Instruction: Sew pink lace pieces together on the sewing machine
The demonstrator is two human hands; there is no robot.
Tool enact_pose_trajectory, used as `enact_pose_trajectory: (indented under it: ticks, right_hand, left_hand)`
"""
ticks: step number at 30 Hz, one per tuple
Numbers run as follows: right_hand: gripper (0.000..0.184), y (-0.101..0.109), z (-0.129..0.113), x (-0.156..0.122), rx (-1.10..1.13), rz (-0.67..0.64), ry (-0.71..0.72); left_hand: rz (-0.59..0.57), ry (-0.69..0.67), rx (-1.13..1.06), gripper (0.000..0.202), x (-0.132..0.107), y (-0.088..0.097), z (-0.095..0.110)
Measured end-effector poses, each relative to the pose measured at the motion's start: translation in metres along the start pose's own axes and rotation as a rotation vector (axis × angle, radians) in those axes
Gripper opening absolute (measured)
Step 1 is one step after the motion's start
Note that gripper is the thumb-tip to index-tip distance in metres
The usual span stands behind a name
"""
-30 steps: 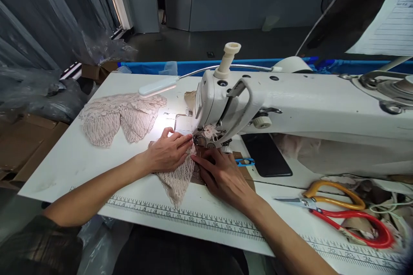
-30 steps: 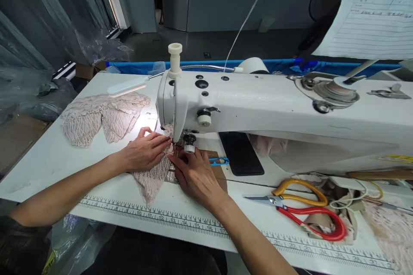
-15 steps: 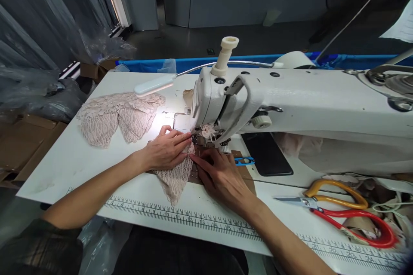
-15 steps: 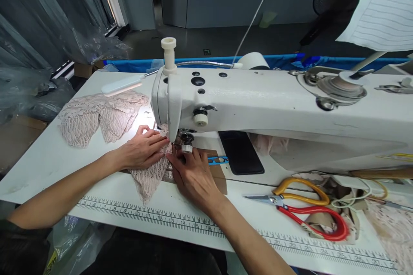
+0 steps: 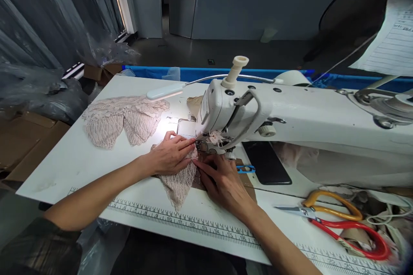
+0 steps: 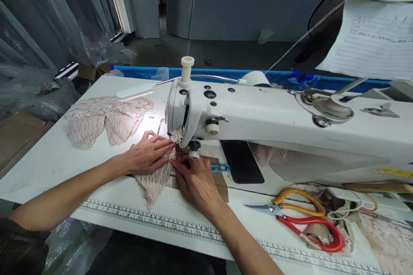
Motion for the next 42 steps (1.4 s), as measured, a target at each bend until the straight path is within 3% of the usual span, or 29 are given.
enact_pose_trajectory:
  ticks: [15,24,33,42]
  right_hand:
    - [0.031,-0.001,0.002,0.0,0.055,0.005,0.017]
    - [0.031,0.0,0.001,0.0,-0.021,-0.012,0.046]
    - [0.031,0.001,-0.001,0.0,-0.043,0.03,0.035]
    - [0.033,-0.001,-0.002,0.004,-0.116,0.037,0.018]
  left_hand:
    - [0.027,0.001,0.004,0.038,-0.002,-0.005,-0.001]
    - [0.23,-0.146,0.035,0.025,-0.002,0.003,0.01]
    - [0.098,-0.101,0.025,0.031,-0.002,0.006,0.008]
    - [0.043,-0.058,0.055,0.04,-0.002,0.004,0.008]
Point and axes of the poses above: each hand's wrist, its own x-axis towards the middle knuckle, its own y-axis out of the back of the hand, z = x × y, the point moved 5 cm from there along x, towards the middle knuckle, and after that the axes turned 7 degrees about z, right-handed, at the moved point
